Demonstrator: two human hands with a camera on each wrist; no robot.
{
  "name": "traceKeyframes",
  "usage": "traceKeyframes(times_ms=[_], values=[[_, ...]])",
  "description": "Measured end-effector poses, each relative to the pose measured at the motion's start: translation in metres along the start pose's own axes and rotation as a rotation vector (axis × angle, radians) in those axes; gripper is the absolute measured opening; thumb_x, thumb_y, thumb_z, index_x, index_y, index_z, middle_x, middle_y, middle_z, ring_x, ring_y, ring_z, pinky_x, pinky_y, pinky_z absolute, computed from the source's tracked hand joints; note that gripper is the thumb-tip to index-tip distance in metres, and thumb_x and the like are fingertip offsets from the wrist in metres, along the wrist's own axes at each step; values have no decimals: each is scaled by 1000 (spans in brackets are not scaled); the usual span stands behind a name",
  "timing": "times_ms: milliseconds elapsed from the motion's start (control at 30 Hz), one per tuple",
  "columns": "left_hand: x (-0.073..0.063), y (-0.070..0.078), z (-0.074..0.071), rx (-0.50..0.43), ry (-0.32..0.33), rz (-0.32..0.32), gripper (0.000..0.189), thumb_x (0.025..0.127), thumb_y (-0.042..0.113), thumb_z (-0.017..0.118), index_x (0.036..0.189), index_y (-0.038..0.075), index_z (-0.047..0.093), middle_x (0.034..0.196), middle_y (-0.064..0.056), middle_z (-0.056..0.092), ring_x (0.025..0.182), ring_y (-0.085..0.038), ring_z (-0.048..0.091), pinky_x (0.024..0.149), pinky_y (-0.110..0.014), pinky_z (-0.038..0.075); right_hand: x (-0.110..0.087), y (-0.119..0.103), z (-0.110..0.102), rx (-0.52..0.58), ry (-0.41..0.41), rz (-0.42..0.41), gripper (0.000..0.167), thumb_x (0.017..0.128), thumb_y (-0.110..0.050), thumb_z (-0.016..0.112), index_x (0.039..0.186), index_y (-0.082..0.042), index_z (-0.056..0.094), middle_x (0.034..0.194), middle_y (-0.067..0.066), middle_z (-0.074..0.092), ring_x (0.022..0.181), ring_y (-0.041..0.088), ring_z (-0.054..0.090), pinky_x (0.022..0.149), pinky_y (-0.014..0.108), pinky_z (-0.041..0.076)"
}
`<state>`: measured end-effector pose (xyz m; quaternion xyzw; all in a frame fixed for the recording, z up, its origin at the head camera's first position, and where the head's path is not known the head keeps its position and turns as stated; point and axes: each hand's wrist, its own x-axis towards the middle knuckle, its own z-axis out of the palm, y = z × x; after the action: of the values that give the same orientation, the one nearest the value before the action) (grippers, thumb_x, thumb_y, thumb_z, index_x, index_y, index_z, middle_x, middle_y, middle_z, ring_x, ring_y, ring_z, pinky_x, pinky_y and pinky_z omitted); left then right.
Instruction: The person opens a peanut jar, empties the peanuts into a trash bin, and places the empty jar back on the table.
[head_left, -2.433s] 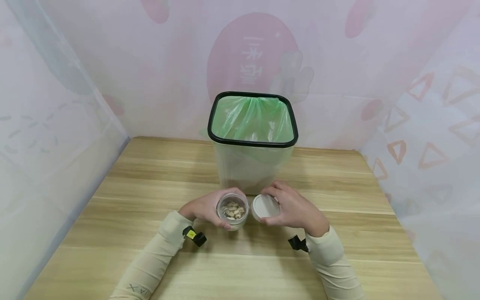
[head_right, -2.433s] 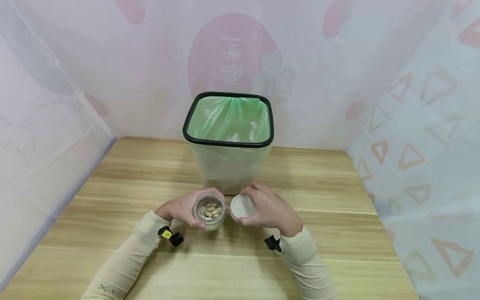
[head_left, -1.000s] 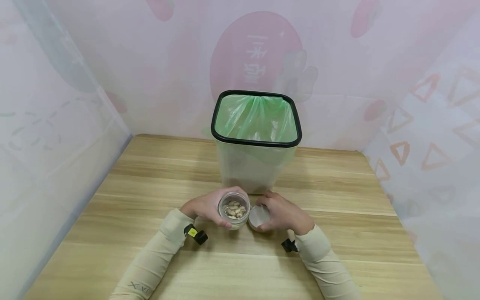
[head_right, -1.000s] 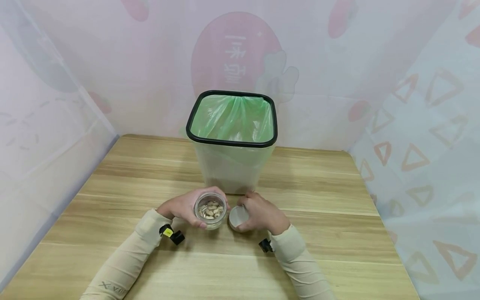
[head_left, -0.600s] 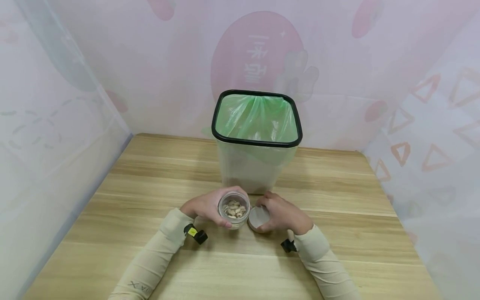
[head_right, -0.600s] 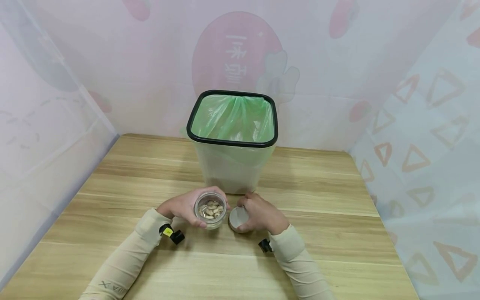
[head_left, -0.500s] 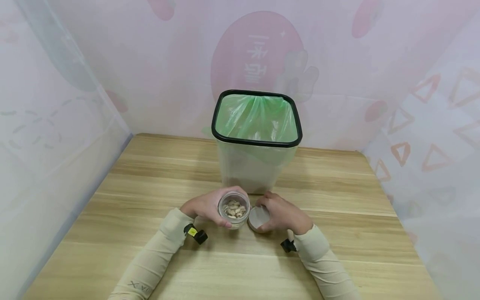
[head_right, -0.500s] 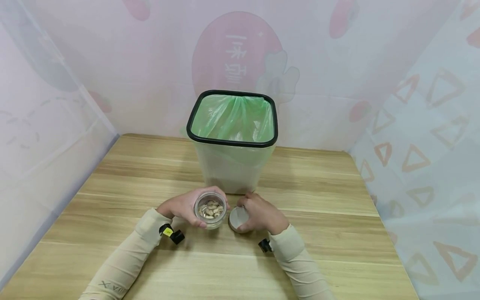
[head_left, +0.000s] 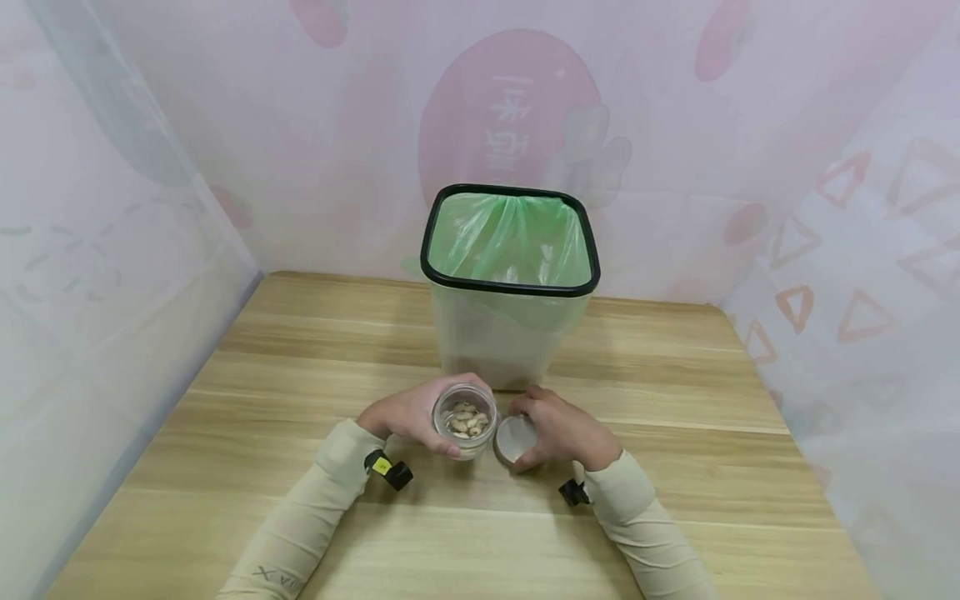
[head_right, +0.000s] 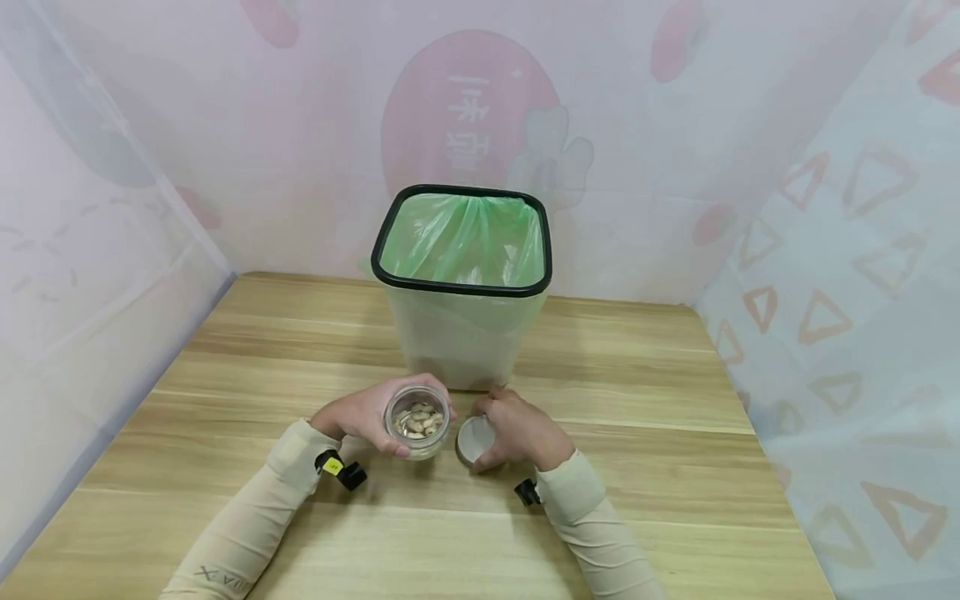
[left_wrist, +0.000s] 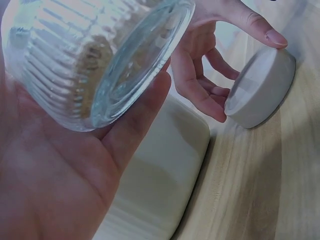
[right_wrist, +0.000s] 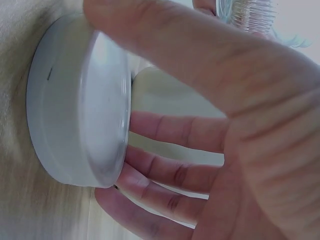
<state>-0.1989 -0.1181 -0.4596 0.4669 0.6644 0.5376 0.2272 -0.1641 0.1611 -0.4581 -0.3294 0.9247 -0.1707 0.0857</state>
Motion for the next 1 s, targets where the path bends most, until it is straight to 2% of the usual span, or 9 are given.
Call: traceKeyframes(times_ms=[300, 500, 667, 833, 1000], values=[[0, 10, -8, 33, 16, 37, 77, 70, 16, 94, 136, 9, 55, 128, -11, 67, 119, -22, 64, 111, -32, 51, -2, -8, -13, -17, 23, -2, 70, 69, -42, 95, 122, -4, 72, 119, 11, 70, 101, 20, 62, 84, 33, 57], [-4, 14, -13, 55, 73, 53, 75, 68, 16, 94, 134, 12, 57, 125, -8, 69, 116, -22, 65, 107, -29, 53, -3, -14, -23, -87, 50, -59, 68, 76, -45, 90, 125, -1, 70, 121, 13, 71, 110, 26, 65, 95, 39, 58], [-7, 12, -14, 34, 112, 85, 73, 68, 12, 93, 132, 10, 58, 125, -11, 70, 117, -23, 66, 107, -29, 53, -9, -17, -34, -77, 63, -57, 67, 79, -42, 89, 128, -1, 69, 124, 12, 70, 116, 28, 66, 102, 44, 57], [-13, 10, -16, 24, 142, 77, 72, 68, 10, 93, 131, 11, 58, 124, -11, 70, 116, -22, 67, 105, -28, 53, -19, -17, -45, -39, 62, -28, 66, 82, -42, 87, 131, -3, 67, 132, 11, 67, 123, 29, 65, 106, 46, 55], [-20, 11, -19, 21, 159, 58, 70, 69, 9, 92, 131, 10, 59, 125, -13, 71, 117, -25, 67, 106, -28, 53, -30, -17, -57, -31, 84, -36, 63, 83, -40, 88, 130, -5, 67, 130, 8, 69, 118, 26, 67, 103, 44, 57]])
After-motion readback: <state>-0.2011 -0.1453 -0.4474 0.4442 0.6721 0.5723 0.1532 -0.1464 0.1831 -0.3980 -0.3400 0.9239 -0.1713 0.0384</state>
